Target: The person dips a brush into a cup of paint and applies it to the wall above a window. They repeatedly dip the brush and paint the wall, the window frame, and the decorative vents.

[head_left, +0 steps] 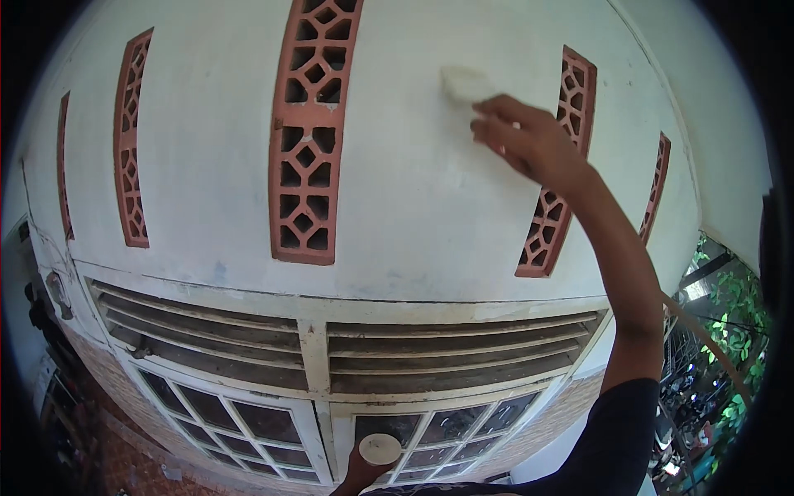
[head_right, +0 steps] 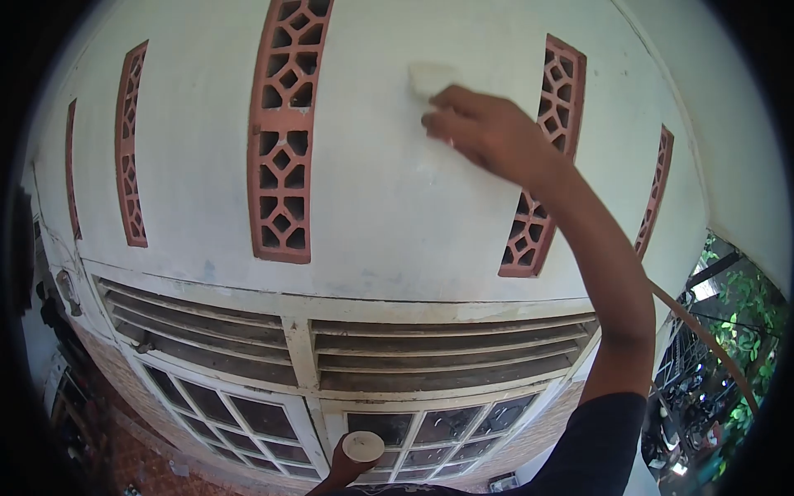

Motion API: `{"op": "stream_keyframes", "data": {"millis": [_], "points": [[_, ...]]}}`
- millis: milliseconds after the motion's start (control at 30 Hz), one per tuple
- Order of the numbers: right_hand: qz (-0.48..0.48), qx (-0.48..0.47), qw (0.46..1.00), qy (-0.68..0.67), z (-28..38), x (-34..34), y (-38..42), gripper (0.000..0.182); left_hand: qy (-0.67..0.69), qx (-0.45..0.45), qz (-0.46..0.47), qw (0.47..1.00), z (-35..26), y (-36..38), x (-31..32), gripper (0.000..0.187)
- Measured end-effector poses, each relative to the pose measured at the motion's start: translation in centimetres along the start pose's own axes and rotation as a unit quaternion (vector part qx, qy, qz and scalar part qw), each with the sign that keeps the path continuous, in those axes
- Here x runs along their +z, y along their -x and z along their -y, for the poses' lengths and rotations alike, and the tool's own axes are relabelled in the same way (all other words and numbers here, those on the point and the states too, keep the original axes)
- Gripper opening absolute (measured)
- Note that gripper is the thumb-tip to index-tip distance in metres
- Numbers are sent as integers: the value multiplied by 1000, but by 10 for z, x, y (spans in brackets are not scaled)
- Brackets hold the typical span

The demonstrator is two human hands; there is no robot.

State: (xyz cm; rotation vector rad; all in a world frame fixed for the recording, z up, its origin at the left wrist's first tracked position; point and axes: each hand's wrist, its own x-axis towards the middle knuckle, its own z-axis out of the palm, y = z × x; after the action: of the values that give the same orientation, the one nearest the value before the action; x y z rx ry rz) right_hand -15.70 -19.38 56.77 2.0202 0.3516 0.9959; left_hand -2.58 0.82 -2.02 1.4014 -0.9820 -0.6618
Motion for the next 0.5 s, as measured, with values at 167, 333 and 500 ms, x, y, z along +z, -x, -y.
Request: {"op": "stream_keyframes", "data": {"millis": [167, 333, 500], "points": [[-23, 58, 984, -170, 13, -27, 39, 9, 13, -13, 19, 1000, 16, -7, 11, 72], [65, 314, 849, -419, -47, -31, 46, 18, 23, 8, 34, 999, 12, -10, 23, 72], [-32, 349, 860, -372, -121, -56, 19, 18, 19, 4, 35, 999, 25, -12, 36, 72]]}}
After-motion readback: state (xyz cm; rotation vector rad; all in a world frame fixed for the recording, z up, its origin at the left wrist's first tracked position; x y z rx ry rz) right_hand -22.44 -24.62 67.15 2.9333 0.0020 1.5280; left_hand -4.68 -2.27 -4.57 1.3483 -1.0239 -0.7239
